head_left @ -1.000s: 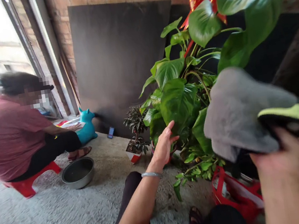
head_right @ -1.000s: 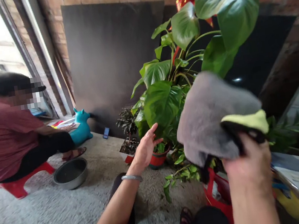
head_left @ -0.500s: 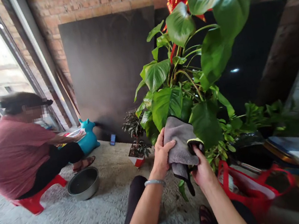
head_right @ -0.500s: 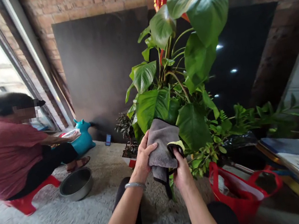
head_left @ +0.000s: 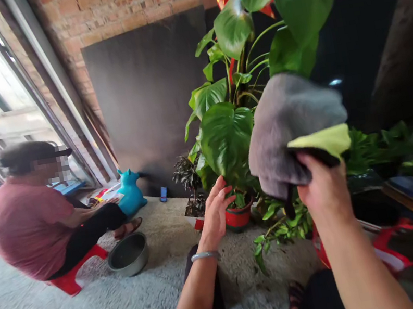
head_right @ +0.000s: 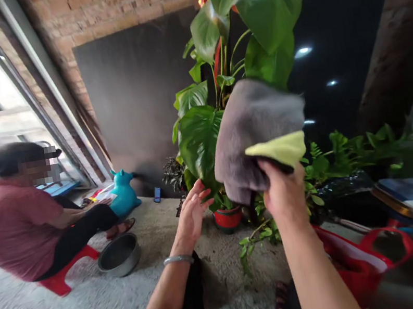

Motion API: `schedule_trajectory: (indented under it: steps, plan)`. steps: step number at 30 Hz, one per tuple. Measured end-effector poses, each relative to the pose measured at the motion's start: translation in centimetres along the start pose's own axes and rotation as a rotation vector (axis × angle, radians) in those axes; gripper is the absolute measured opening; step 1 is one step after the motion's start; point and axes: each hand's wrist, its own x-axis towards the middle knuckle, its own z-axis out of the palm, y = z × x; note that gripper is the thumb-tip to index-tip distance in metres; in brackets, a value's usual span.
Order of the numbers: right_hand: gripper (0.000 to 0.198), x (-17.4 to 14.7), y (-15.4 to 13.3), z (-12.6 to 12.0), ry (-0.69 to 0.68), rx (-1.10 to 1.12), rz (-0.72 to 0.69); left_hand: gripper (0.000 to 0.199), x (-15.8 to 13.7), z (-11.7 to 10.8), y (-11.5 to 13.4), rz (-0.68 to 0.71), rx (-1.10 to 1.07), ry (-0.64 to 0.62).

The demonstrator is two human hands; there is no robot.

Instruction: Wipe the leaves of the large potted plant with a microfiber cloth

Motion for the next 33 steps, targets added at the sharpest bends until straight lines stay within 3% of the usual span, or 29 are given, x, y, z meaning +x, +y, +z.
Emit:
schedule_trajectory:
  steps: [2,4,7,9,11,14,17,19,21,23,25,27,30,33]
  plan:
    - [0.045,1.7,0.7,1.8,0.047,0.030,0.017,0.058,-0.1,0.8,0.1,-0.006,0.027,-0.041]
    - [0.046,1.0,2.9,1.9,0.015,-0.010,0.207,0.060,-0.2,1.4,0.2,-0.015,0.071,-0.059]
    - [0.042,-3.6,6.7,-1.5,-0.059,-0.058,0.649,0.062,-0.3,1.2,0.4,-0.010,0.141,-0.032]
    - [0.043,-6.8,7.5,-5.2,-0.025,-0.090,0.755,0.060,-0.3,0.3,0.3,0.002,0.168,0.006]
    - [0.045,-8.3,6.3,-8.4,0.056,-0.135,0.737,0.056,-0.1,-0.7,0.0,-0.020,0.178,0.054]
    - [0.046,-6.4,1.5,-10.2,0.226,-0.086,0.500,0.051,1.3,-1.5,-1.1,-0.093,0.157,0.146]
    - [0.046,-1.5,-2.3,-8.0,0.347,0.081,0.153,0.051,3.9,-0.5,-2.4,-0.123,0.106,0.223]
    - [0.046,1.2,-2.4,-5.5,0.324,0.134,0.063,0.049,5.9,0.9,-3.2,-0.159,0.096,0.255]
    - [0.045,2.0,-0.3,-3.7,0.225,0.114,0.165,0.042,7.6,2.3,-4.0,-0.222,0.120,0.260]
    - [0.041,0.4,2.6,-3.4,0.090,0.043,0.377,0.036,8.7,3.1,-4.7,-0.283,0.165,0.239]
    - [0.036,-3.0,4.8,-4.7,-0.048,-0.069,0.550,0.035,9.2,3.1,-5.1,-0.309,0.218,0.222]
    - [0.029,-6.6,5.2,-7.3,-0.178,-0.192,0.614,0.038,9.2,2.3,-5.2,-0.306,0.268,0.224]
    - [0.023,-8.8,2.7,-11.4,-0.209,-0.292,0.545,0.037,9.1,1.1,-4.8,-0.295,0.301,0.219]
    - [0.020,-5.4,-0.4,-12.8,-0.080,-0.419,0.319,0.031,9.1,1.5,-4.3,-0.283,0.277,0.170]
